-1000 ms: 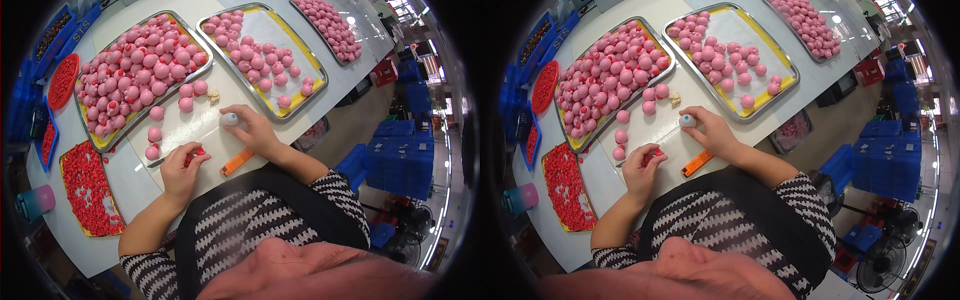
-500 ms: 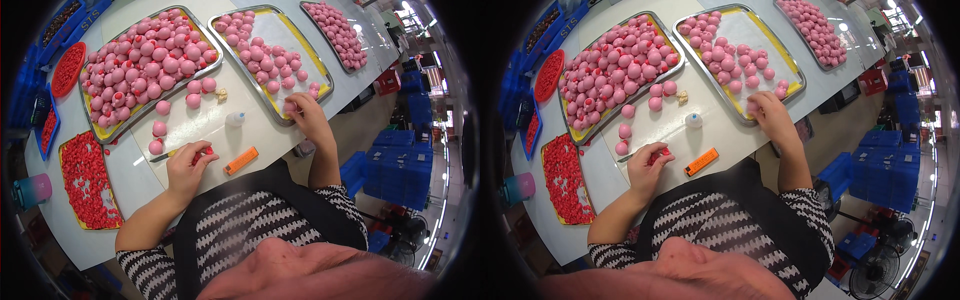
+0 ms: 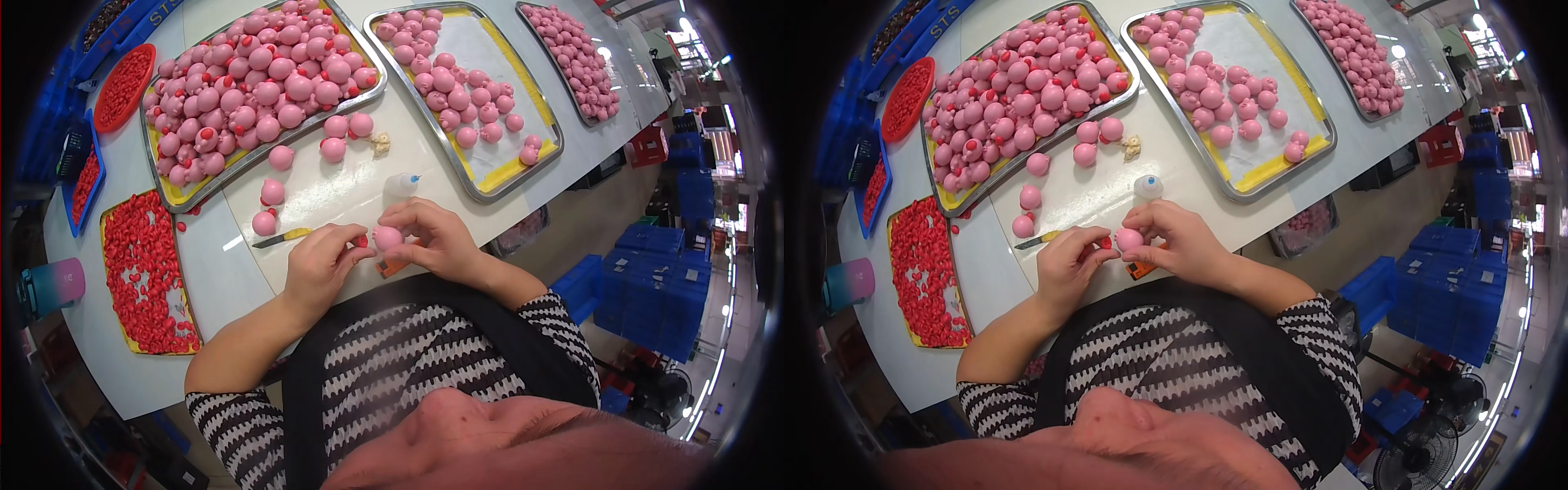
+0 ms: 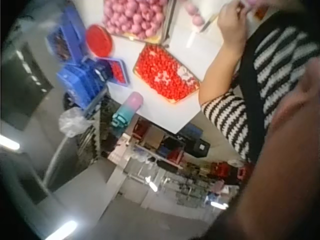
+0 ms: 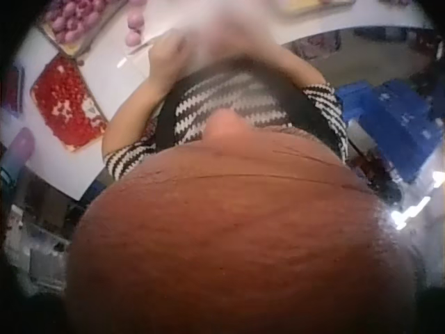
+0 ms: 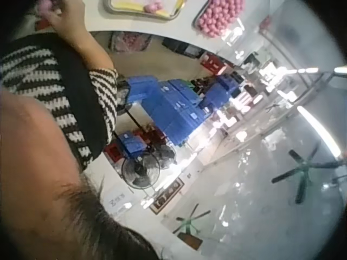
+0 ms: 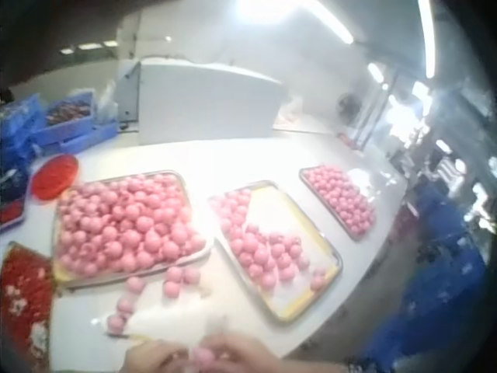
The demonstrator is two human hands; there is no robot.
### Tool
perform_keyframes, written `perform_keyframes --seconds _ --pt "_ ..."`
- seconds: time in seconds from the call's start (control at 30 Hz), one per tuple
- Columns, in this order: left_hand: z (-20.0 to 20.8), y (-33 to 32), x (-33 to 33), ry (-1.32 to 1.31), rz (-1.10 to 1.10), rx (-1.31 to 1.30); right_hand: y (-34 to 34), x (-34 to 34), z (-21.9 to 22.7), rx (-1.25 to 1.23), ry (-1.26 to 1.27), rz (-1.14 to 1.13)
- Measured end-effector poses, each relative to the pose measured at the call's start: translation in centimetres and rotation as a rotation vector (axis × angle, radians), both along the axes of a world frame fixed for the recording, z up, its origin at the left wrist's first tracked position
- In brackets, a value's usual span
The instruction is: The person applies glue from a squeeze bottle onto small red parts and attaches them onto pink spherical figure bodies by hand.
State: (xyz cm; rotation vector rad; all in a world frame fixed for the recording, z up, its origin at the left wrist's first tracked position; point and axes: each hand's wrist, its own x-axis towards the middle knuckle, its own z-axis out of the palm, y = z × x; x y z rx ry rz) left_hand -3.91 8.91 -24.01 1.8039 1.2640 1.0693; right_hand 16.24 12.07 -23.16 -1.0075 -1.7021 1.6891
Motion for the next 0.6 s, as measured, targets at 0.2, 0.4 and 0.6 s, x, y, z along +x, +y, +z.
perform_keyframes --seconds 0.2,0.4,0.6 --pt "-1.1 0.5 -0.9 0.04 -0.076 0.203 0.3 -1.2 -0.5 0.129 -0.14 0.046" --pt "-1.4 0.4 -1.8 0.172 -0.193 0.26 0.7 -1.6 -0.8 0.223 -0.183 0.147" --pt "-1.8 0.4 -2.0 0.132 -0.253 0.235 0.2 -1.9 -1.3 -0.238 -0.069 0.091"
